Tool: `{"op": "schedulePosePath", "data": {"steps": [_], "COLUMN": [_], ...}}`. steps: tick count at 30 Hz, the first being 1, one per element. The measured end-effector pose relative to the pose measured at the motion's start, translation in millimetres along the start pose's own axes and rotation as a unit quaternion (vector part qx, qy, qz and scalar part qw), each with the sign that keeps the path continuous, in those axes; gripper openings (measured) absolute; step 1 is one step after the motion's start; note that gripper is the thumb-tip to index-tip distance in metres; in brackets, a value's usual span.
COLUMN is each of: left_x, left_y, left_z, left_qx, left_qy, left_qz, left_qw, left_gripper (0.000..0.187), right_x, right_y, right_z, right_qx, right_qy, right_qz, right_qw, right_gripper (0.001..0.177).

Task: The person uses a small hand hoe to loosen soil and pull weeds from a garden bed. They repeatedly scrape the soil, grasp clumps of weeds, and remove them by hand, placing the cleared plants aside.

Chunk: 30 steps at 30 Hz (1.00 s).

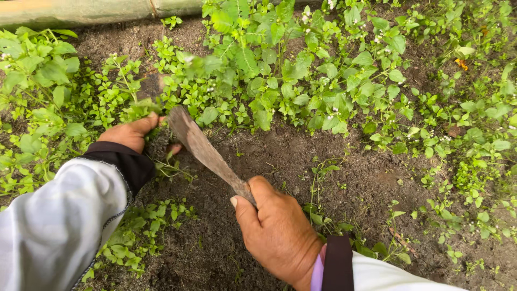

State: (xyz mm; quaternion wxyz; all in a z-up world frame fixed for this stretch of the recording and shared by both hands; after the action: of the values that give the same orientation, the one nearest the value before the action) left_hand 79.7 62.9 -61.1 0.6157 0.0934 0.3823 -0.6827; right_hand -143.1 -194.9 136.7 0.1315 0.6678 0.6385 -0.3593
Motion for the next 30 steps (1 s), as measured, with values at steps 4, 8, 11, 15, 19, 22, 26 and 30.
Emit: {"op": "schedulePosePath", "data": {"steps": [4, 8, 11, 15, 19, 22, 26, 30], "left_x": [12, 12, 11, 16, 13, 25, 29, 26], "left_y": [-8, -10, -14, -24, -38, -55, -63, -57], "left_z": [18, 17, 17, 28, 47, 60, 71, 80], "left_qx": [0.060, 0.026, 0.029, 0.024, 0.004, -0.141, -0.147, -0.040], "left_qy": [-0.122, 0.039, 0.066, -0.087, 0.002, -0.424, -0.476, -0.175], "left_qz": [-0.048, -0.031, -0.019, -0.054, -0.034, -0.133, -0.130, -0.051], "left_qw": [0.990, 0.998, 0.997, 0.994, 0.999, 0.885, 0.857, 0.982], "left_gripper": [0.057, 0.062, 0.064, 0.061, 0.055, 0.035, 0.031, 0.041], "right_x": [-1, 1, -1, 1, -6, -4, -3, 2], "right_y": [-1, -2, -3, 2, 4, 7, 9, 15], "right_z": [-3, 5, 6, 12, 5, 11, 18, 25], "right_qx": [-0.095, -0.096, -0.131, -0.007, -0.064, 0.021, 0.021, 0.056], "right_qy": [-0.028, -0.059, -0.078, -0.098, -0.077, -0.081, -0.073, 0.049], "right_qz": [0.035, 0.029, 0.052, -0.014, 0.052, -0.005, -0.010, -0.030], "right_qw": [0.994, 0.993, 0.987, 0.995, 0.994, 0.996, 0.997, 0.997], "right_gripper": [0.022, 0.022, 0.021, 0.021, 0.020, 0.021, 0.022, 0.019]}}
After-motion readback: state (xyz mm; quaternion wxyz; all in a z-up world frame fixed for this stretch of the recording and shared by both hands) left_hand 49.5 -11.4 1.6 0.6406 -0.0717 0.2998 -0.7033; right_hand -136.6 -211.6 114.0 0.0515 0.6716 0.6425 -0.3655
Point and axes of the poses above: each hand's wrist, its own y-axis towards the middle knuckle, its own x-axis out of the palm, z = x × y, the point moved 3 cm from there along y, towards the middle knuckle, and after that the axes turned 3 degrees about z, right-handed, at the moved point
